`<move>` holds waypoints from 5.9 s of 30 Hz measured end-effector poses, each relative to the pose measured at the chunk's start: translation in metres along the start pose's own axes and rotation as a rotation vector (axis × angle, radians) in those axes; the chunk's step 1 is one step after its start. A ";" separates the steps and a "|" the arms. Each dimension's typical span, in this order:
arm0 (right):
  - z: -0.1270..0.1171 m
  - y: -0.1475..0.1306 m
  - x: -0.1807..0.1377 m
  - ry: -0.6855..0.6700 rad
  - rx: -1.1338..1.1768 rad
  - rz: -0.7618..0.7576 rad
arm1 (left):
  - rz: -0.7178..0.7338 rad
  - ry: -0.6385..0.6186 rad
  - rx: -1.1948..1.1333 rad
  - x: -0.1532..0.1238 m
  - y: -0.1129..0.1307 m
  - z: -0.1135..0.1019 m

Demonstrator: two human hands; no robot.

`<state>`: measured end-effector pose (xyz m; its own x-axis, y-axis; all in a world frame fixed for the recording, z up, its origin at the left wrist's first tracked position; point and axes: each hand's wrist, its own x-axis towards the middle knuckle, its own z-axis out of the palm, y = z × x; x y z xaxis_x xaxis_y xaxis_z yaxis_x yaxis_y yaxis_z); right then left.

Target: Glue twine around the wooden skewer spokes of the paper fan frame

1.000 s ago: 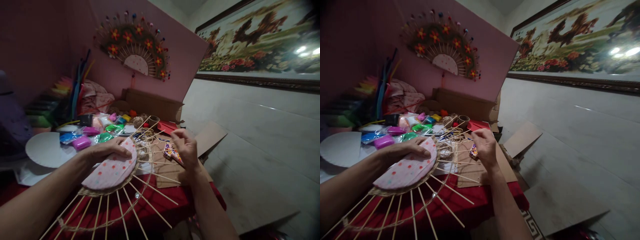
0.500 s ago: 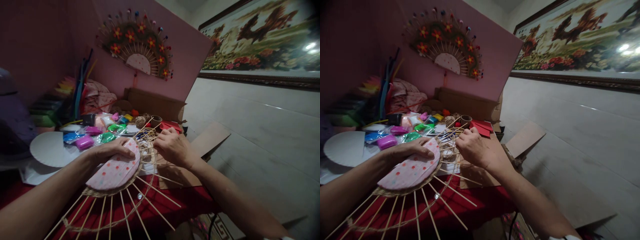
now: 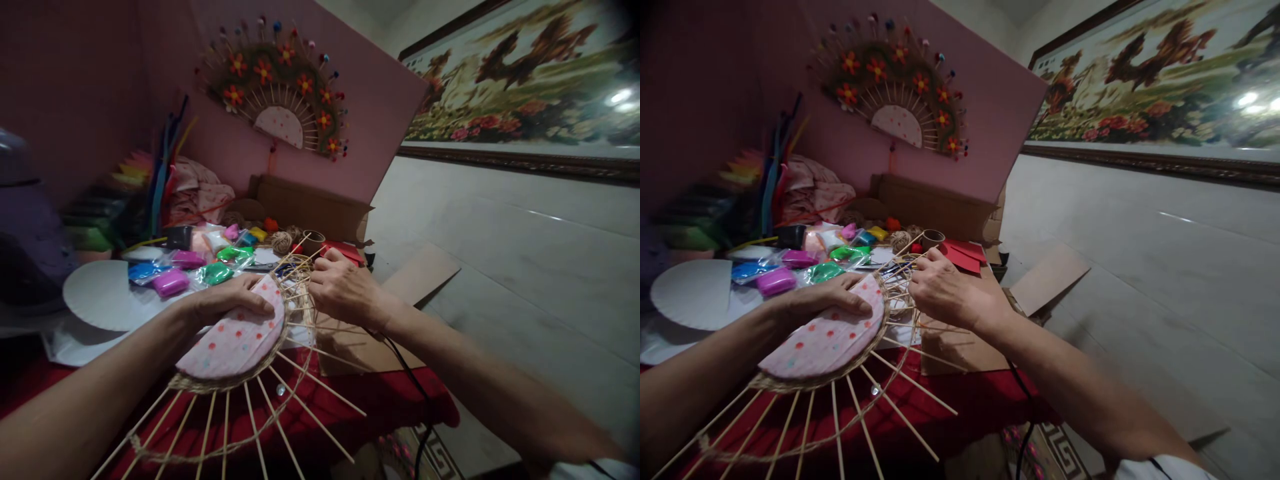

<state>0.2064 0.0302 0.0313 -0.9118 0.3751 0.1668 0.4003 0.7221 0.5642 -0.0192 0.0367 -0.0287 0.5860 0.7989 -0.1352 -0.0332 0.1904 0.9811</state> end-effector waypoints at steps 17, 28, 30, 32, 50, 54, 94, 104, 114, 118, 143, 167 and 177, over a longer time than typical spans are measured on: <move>0.010 0.008 0.002 0.072 0.073 0.124 | -0.009 0.008 -0.013 -0.004 0.004 0.003; 0.002 0.007 0.002 0.032 0.017 0.126 | 0.019 -0.005 -0.088 -0.001 0.000 0.001; 0.001 0.006 0.002 0.035 -0.002 0.102 | 0.027 -0.001 -0.109 0.001 0.000 0.002; 0.000 0.004 0.003 0.040 -0.022 0.076 | 0.053 0.017 -0.101 0.004 -0.001 0.003; -0.005 0.006 0.024 -0.059 -0.063 -0.124 | -0.112 0.127 0.020 0.012 0.007 0.004; -0.002 0.003 0.026 -0.050 -0.047 -0.062 | -0.101 0.144 0.039 0.014 0.004 0.002; -0.004 -0.010 0.019 0.048 0.530 0.554 | -0.073 0.063 0.013 0.015 -0.001 -0.003; -0.020 0.012 0.010 0.265 0.787 0.633 | -0.101 0.135 0.065 0.012 0.002 0.000; -0.009 0.004 0.000 0.175 0.635 0.482 | -0.086 0.111 0.054 0.010 0.001 -0.004; -0.006 0.004 0.000 0.198 0.437 0.461 | -0.076 0.104 0.033 0.012 -0.002 -0.003; -0.003 0.001 0.013 0.008 0.205 0.217 | -0.083 0.119 0.024 0.011 -0.001 -0.002; 0.002 -0.003 0.024 0.044 0.125 -0.009 | -0.052 0.120 0.070 0.011 -0.001 0.002; 0.013 -0.003 0.025 0.094 0.120 0.011 | -0.072 0.161 0.066 0.009 0.002 0.006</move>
<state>0.1831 0.0448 0.0234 -0.9097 0.3314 0.2504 0.4131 0.7848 0.4620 -0.0092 0.0414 -0.0271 0.4480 0.8665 -0.2201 0.0605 0.2163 0.9745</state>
